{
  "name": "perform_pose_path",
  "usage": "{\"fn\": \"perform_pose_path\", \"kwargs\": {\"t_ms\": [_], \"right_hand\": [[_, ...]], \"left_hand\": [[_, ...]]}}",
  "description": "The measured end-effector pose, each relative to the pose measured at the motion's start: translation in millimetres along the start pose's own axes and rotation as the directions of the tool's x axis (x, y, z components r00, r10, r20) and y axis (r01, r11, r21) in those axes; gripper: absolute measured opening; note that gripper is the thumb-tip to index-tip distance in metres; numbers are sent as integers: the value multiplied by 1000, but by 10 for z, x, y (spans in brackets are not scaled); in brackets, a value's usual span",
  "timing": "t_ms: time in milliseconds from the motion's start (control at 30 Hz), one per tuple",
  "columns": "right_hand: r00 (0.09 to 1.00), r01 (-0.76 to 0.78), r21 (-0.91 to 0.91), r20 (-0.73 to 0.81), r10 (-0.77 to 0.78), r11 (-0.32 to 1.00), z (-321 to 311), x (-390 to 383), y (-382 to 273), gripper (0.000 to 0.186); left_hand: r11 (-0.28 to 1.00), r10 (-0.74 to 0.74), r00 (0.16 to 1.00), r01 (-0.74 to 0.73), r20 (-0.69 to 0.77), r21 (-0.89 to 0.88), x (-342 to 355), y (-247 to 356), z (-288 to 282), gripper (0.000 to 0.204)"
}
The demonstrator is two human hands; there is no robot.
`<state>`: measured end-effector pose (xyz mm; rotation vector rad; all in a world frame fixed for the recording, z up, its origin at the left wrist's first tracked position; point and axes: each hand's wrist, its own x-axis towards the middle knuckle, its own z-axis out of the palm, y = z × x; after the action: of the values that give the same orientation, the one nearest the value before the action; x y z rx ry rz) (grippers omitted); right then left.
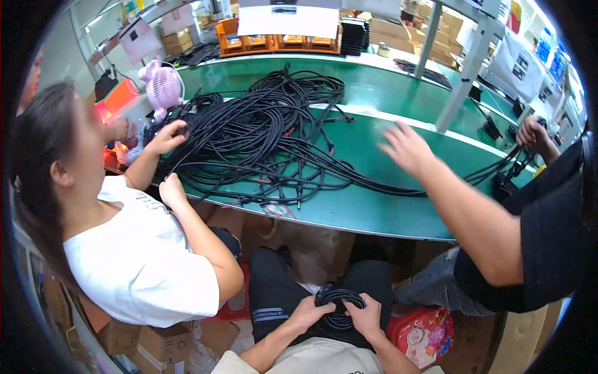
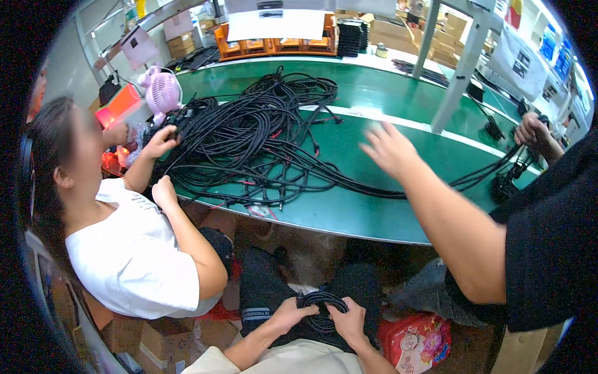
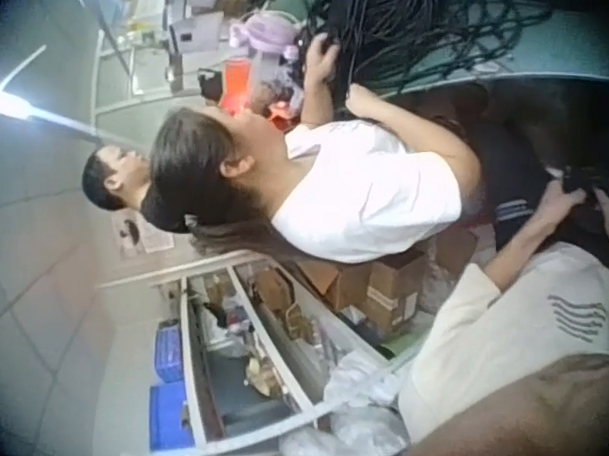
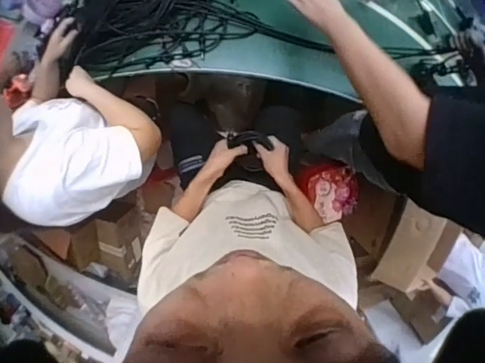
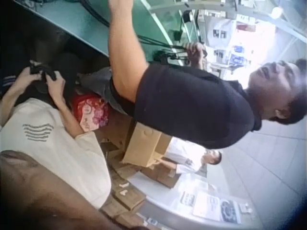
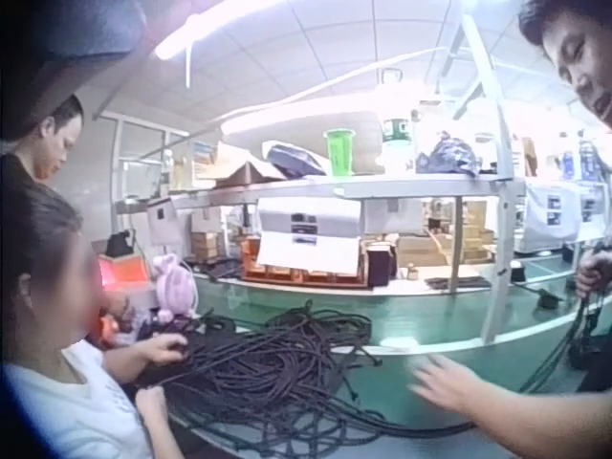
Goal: Coiling and organizing electrical cables at a workshop workstation.
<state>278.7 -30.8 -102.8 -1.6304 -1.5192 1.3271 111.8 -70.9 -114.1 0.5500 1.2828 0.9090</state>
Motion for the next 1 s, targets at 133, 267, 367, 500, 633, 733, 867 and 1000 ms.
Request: {"fn": "perform_pose_path", "kwargs": {"t_ms": [133,267,367,500,633,733,867,1000], "right_hand": [[997,55,-37,-50,-57,998,-61,17,-140,12],[946,298,-134,-93,-311,945,-92,-133,-391,12],[956,245,-111,-139,-259,963,-209,-81,-345,12],[983,-171,634,62,171,754,-479,177,-592,15],[992,-104,839,49,117,533,-450,246,-712,13],[996,-91,806,68,62,585,-502,236,-689,24],[846,459,5,-308,-435,889,-837,201,-826,81],[530,781,-482,176,-829,397,-1259,68,-1669,60]], "left_hand": [[951,203,955,-140,-216,278,82,-2,158,20],[800,425,871,-235,-244,552,145,300,106,22],[839,398,911,-315,-106,444,217,377,167,22],[960,270,920,-235,284,-151,196,776,198,72],[955,276,937,-242,212,-174,-44,1073,422,70],[940,336,938,-329,82,-91,16,1143,504,49],[906,407,904,-418,131,64,-72,1257,511,50],[753,530,772,-619,351,223,-140,1343,640,51]]}}
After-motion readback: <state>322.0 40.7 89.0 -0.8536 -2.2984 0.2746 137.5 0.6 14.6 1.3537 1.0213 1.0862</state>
